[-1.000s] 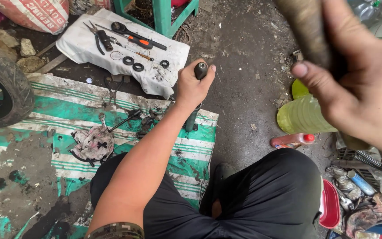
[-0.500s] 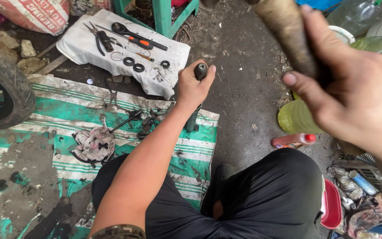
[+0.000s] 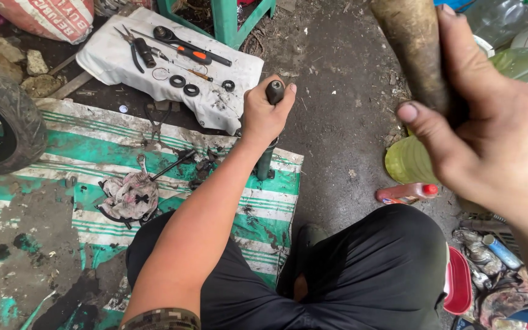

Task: Disassembling a motorcycle fork to remove seals and internal components using a hammer, screwdriver, and other hand tools.

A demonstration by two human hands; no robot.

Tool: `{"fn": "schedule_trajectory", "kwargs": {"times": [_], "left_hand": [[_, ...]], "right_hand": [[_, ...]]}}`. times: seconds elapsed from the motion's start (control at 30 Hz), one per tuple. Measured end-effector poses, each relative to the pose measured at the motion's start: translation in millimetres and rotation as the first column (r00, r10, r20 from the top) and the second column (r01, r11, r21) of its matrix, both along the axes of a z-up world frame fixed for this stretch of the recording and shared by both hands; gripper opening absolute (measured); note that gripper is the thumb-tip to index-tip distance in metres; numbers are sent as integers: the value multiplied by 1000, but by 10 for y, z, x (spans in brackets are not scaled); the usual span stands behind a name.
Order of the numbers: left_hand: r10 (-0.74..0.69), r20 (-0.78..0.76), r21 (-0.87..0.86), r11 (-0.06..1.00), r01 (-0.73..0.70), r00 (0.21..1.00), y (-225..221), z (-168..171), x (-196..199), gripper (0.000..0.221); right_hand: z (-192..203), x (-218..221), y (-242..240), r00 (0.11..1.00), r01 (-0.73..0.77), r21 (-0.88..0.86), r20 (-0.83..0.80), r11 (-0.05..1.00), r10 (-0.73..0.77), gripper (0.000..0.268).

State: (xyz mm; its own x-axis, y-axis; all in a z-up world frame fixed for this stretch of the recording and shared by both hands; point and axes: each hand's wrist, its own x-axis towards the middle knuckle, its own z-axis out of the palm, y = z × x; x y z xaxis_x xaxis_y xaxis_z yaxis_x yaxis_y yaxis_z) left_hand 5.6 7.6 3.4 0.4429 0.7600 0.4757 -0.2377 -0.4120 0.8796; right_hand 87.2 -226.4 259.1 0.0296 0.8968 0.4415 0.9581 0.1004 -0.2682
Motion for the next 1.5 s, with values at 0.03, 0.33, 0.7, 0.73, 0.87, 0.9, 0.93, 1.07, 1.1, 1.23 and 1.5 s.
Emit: {"fn": "schedule_trajectory", "kwargs": {"times": [0.03,0.33,0.7,0.73,0.87,0.9,0.93,1.07,1.1,1.23,1.5], "left_hand": [[-1,-1,-1,1000,1,1000,-2,6,-5,33],[-3,-25,-11,1000,2,1000,76,-42,17,34],[29,-63,-7,1000,-29,998,79,-51,37,33],[29,-62,-5,1000,-29,998,91,-20,52,33],[18,-39,-1,1000,-18,999,71,-19,55,32],[30,-36,9,1000,-30,999,74,-25,54,29],[31,-36,7,999,-31,999,80,-42,33,29],[-21,-18,-13,1000,21,1000,116,-38,38,25],[-5,-38,7,1000,5,999,108,-29,54,31],[-27,-40,-26,999,26,999,133,-66,74,33],[-27,-38,-5,1000,27,999,142,-21,40,33]], "right_hand": [[-148,52,45,1000,1,-1,-1,1000,-1,80],[-257,164,112,993,115,-249,-4,962,-119,82],[-416,194,141,981,162,-296,-52,941,-185,83],[-371,175,125,981,162,-294,-51,942,-185,83],[-532,180,101,994,75,-152,-62,986,-85,82],[-643,210,120,991,72,-216,-92,974,-94,82],[-645,219,122,991,71,-218,-92,973,-93,82],[-517,219,140,988,106,-317,-71,943,-135,82],[-449,211,140,986,120,-281,-74,952,-147,81],[-445,216,142,994,101,-128,-29,987,-105,81],[-291,232,166,995,84,-202,-29,976,-92,83]]}}
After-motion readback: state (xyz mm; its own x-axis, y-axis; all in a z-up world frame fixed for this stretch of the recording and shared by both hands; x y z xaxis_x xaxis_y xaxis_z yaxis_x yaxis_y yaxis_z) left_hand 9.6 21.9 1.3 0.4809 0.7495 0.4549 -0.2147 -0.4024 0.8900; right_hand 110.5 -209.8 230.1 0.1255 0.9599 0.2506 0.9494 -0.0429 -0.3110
